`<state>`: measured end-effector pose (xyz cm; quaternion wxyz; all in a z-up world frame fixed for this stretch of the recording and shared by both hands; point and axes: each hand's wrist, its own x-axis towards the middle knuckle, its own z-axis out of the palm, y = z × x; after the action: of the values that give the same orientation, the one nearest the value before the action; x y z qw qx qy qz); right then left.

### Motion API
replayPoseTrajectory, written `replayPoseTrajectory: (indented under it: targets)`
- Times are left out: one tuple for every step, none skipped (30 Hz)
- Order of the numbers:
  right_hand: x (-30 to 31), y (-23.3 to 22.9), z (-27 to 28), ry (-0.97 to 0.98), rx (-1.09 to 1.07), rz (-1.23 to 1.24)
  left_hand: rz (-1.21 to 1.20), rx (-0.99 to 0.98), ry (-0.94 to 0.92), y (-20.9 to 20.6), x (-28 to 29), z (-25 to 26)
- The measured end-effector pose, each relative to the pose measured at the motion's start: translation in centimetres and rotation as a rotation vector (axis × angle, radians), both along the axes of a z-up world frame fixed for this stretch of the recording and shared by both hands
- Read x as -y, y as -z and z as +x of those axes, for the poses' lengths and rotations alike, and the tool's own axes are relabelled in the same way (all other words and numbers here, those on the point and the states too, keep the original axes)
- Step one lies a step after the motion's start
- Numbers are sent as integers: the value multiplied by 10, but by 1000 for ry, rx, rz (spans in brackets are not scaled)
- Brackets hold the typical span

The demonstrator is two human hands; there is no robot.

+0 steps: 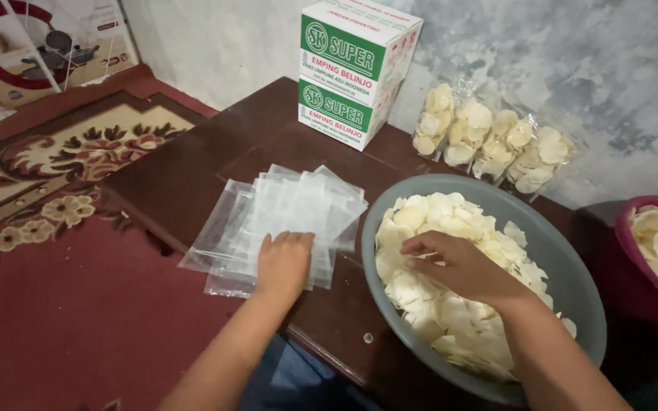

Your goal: Filling small plastic bags with chips from a large bowl

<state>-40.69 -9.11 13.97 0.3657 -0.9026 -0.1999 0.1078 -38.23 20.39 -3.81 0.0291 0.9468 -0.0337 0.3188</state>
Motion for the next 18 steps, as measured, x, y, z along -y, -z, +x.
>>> replayPoseTrajectory:
  targets:
    - [2, 0, 1, 3, -1, 3, 3, -1, 3, -10, -2, -1]
    - [4, 0, 1, -5, 11, 15, 10, -4, -50, -19, -4, -2]
    - [6, -1, 2, -12, 24, 27, 18, -5, -100, -30, -5, -3]
    - [8, -2, 1, -7, 25, 30, 21, -4, -96, -46, -8, -7]
    - [10, -2, 0, 8, 45, 64, -113, -52, -40, -64, -10, -9]
    - [13, -4, 0, 23, 65, 97, -247, -101, 17, -81, -11, -11]
    - [14, -7, -3, 36, 70, 101, -242, -98, 29, -99, -8, -13]
    - [16, -11, -6, 42, 108, 130, -309, -17, 71, -116, -4, -16]
    - [18, -15, -9, 54, 146, 159, -377, 62, 117, -133, 2, -17]
    - [21, -16, -9, 71, 152, 162, -372, 64, 136, -147, 14, -19]
    - [26, -17, -10, 96, 182, 229, -429, 126, 227, -161, 27, -21]
    - [30, -18, -12, 120, 213, 295, -486, 186, 318, -175, 41, -24]
    - [30, -21, -15, 141, 224, 293, -487, 188, 342, -182, 59, -25]
    - [30, -24, -19, 160, 235, 369, -488, 162, 442, -190, 77, -27]
    - [30, -28, -23, 180, 246, 444, -488, 132, 542, -197, 94, -29]
    - [38, -23, -18, 202, 256, 443, -488, 131, 567, -202, 108, -28]
    - [47, -18, -14, 225, 218, 592, -508, 14, 634, -207, 123, -28]
    - [55, -13, -11, 245, 182, 742, -525, -105, 700, -211, 137, -28]
